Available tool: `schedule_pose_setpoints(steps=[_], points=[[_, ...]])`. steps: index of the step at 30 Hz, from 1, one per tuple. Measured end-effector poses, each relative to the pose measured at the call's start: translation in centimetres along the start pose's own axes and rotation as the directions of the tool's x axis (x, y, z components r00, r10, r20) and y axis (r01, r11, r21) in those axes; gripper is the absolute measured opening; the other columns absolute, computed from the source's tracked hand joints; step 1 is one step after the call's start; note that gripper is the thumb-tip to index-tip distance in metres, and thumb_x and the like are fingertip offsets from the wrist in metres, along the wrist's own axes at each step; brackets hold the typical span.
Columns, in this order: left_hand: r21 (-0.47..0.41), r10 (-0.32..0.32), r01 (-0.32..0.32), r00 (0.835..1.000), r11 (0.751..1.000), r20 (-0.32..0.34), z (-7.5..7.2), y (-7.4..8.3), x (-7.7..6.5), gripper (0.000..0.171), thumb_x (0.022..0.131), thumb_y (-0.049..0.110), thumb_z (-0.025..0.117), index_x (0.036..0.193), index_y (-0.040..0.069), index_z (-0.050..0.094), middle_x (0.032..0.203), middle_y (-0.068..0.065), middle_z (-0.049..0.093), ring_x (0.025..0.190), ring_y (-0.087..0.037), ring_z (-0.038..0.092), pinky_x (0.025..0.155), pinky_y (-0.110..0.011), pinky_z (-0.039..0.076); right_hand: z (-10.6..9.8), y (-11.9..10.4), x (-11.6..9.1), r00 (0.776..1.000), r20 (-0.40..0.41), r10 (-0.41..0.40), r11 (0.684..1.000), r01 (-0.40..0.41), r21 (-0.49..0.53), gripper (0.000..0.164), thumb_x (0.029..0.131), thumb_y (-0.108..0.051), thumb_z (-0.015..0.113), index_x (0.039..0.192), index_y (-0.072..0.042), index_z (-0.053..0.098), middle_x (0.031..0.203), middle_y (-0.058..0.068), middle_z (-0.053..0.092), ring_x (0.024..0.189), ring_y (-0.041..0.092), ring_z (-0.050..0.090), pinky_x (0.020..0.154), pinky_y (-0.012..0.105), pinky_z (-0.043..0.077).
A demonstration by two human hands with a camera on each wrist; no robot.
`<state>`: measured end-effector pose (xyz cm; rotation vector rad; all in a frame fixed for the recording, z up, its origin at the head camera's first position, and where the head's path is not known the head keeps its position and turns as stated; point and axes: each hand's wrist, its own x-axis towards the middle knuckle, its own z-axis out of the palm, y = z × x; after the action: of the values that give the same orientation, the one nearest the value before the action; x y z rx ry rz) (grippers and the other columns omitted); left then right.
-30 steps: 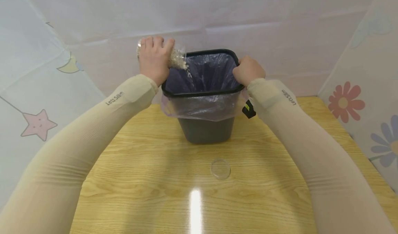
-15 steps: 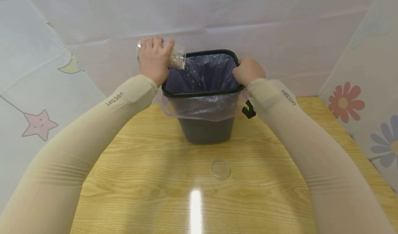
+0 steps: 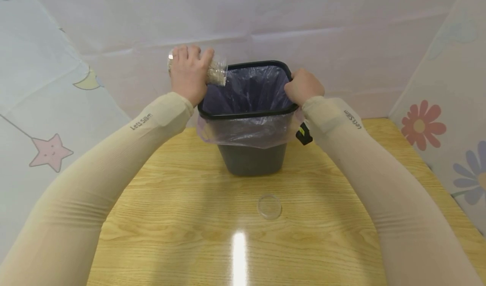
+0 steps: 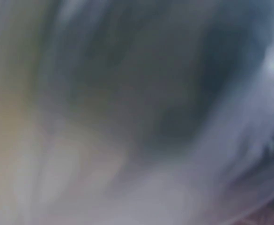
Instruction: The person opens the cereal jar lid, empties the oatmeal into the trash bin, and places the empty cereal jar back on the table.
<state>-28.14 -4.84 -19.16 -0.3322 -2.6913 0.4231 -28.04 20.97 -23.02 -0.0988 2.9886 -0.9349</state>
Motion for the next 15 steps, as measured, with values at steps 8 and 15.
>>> schedule_pose_setpoints(steps=[8, 15], points=[[-0.007, 0.004, -0.004, 1.000, 1.000, -0.019, 0.05, -0.01, -0.06, 0.058, 0.087, -0.004, 0.052, 0.139, 0.014, 0.032, 0.138, -0.020, 0.041, 0.134, -0.043, 0.031, 0.117, -0.049, 0.013, 0.08, 0.01, 0.06, 1.000, -0.012, -0.004, 1.000, 0.004, -0.010, 0.057, 0.090, -0.008, 0.032, 0.146, 0.003, 0.036, 0.150, 0.026, 0.032, 0.108, 0.037, 0.045, 0.076, 0.046, 0.036], [0.002, 0.009, -0.009, 1.000, 1.000, -0.015, 0.18, -0.12, -0.01, 0.063, 0.087, -0.003, 0.053, 0.142, 0.015, 0.031, 0.140, -0.021, 0.039, 0.134, -0.043, 0.031, 0.117, -0.050, 0.012, 0.15, 0.01, -0.03, 1.000, -0.024, -0.010, 1.000, 0.010, -0.009, 0.056, 0.090, -0.008, 0.032, 0.145, 0.003, 0.040, 0.147, 0.027, 0.036, 0.104, 0.037, 0.048, 0.073, 0.046, 0.036]])
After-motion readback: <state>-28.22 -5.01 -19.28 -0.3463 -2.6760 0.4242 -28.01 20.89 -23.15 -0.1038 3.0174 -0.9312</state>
